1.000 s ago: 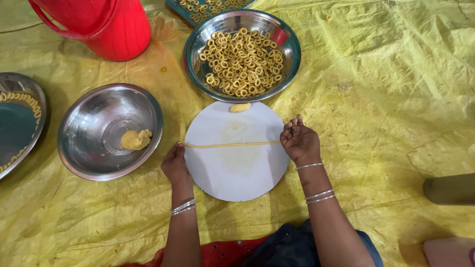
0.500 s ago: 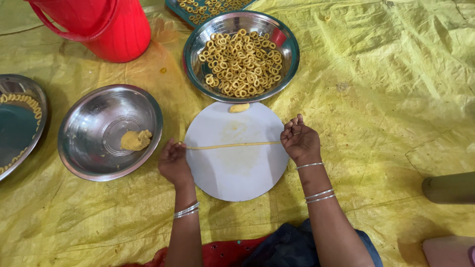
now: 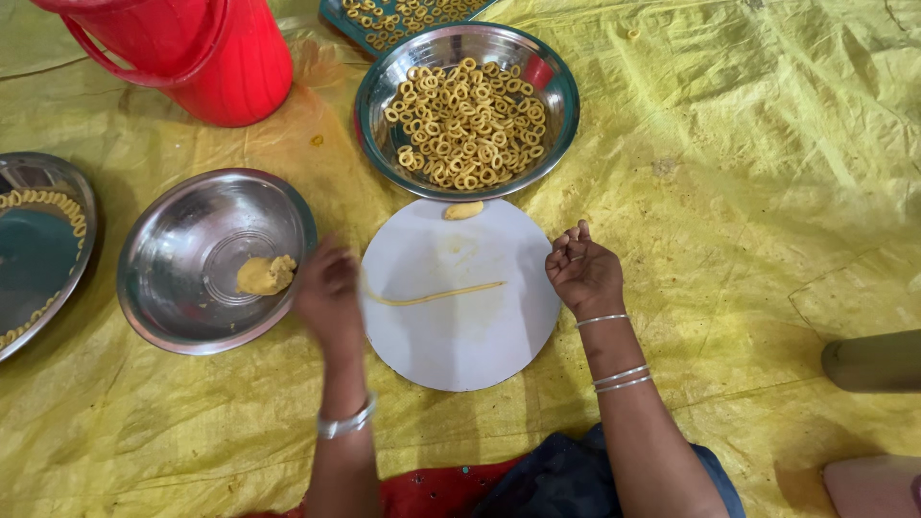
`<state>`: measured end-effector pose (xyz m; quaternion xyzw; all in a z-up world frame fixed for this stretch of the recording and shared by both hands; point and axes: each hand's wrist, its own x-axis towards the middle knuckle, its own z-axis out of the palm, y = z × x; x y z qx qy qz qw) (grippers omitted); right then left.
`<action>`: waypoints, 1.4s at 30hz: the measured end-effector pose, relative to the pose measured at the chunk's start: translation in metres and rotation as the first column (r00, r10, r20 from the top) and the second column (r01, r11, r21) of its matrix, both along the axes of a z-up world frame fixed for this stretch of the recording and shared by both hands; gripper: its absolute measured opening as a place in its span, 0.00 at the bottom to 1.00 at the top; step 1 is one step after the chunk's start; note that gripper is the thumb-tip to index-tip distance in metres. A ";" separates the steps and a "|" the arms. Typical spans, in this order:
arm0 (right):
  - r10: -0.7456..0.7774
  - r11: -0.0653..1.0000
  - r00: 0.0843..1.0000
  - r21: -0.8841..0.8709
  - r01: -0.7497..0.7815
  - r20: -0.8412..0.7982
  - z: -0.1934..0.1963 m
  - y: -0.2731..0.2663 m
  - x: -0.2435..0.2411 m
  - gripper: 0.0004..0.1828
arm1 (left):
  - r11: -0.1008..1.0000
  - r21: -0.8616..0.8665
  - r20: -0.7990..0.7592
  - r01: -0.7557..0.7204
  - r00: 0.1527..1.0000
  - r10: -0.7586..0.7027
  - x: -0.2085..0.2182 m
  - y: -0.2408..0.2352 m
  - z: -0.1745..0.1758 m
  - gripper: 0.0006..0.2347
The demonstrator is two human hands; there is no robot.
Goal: The person rolls small pieces of yellow dough into thin ropes on a white circular board and then joins the ends to form rings. The finished rings are placed into a nearby metal bowl.
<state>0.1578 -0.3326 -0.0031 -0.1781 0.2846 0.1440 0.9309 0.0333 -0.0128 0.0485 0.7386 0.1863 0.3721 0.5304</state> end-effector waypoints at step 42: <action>0.031 0.997 0.999 0.067 -0.033 0.023 -0.013 0.001 -0.002 0.17 | 0.592 0.555 -0.532 0.585 0.796 -0.288 -0.052 -0.149 -0.031 0.39</action>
